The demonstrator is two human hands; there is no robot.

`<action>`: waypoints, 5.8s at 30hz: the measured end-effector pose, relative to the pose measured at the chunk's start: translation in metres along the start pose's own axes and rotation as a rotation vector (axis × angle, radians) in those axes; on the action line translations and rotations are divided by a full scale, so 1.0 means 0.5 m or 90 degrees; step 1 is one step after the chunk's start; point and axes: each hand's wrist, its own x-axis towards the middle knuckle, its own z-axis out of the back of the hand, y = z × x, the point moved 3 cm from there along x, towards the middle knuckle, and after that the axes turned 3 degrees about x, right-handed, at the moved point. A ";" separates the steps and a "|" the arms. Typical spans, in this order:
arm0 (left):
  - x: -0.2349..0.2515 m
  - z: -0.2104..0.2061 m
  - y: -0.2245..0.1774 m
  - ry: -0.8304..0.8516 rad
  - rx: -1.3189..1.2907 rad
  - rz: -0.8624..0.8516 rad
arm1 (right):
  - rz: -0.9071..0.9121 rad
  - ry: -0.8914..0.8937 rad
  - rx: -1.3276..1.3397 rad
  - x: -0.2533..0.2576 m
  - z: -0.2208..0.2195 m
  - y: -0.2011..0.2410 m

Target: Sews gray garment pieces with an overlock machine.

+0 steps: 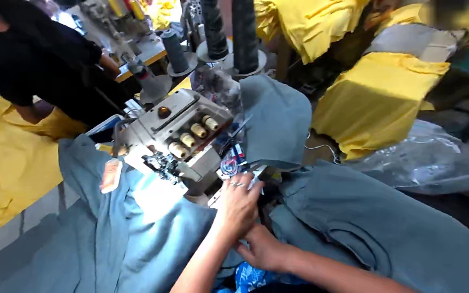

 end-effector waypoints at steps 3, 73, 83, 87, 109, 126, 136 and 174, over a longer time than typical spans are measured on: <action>0.114 -0.103 -0.039 0.056 0.013 -0.100 | 0.033 0.072 0.005 -0.034 -0.001 -0.005; -0.211 0.329 0.192 -0.108 0.100 0.375 | 0.028 -0.125 0.153 0.122 -0.120 0.106; -0.174 0.223 0.293 -0.023 -0.030 0.350 | 0.045 -0.194 0.043 0.158 -0.106 0.013; -0.179 0.225 0.283 -0.016 -0.028 0.334 | 0.045 -0.198 0.055 0.141 -0.111 0.021; -0.169 0.151 0.178 -0.023 0.149 0.412 | 0.055 -0.281 0.029 0.171 -0.072 0.041; -0.684 0.221 0.023 -0.334 0.114 0.979 | 0.022 -0.096 0.219 0.253 -0.031 -0.005; -0.586 0.622 0.295 -0.632 0.112 0.873 | -0.042 -0.086 0.417 0.194 -0.078 0.040; -0.230 0.222 -0.012 0.017 0.098 0.392 | -0.067 -0.148 0.260 0.129 -0.069 0.046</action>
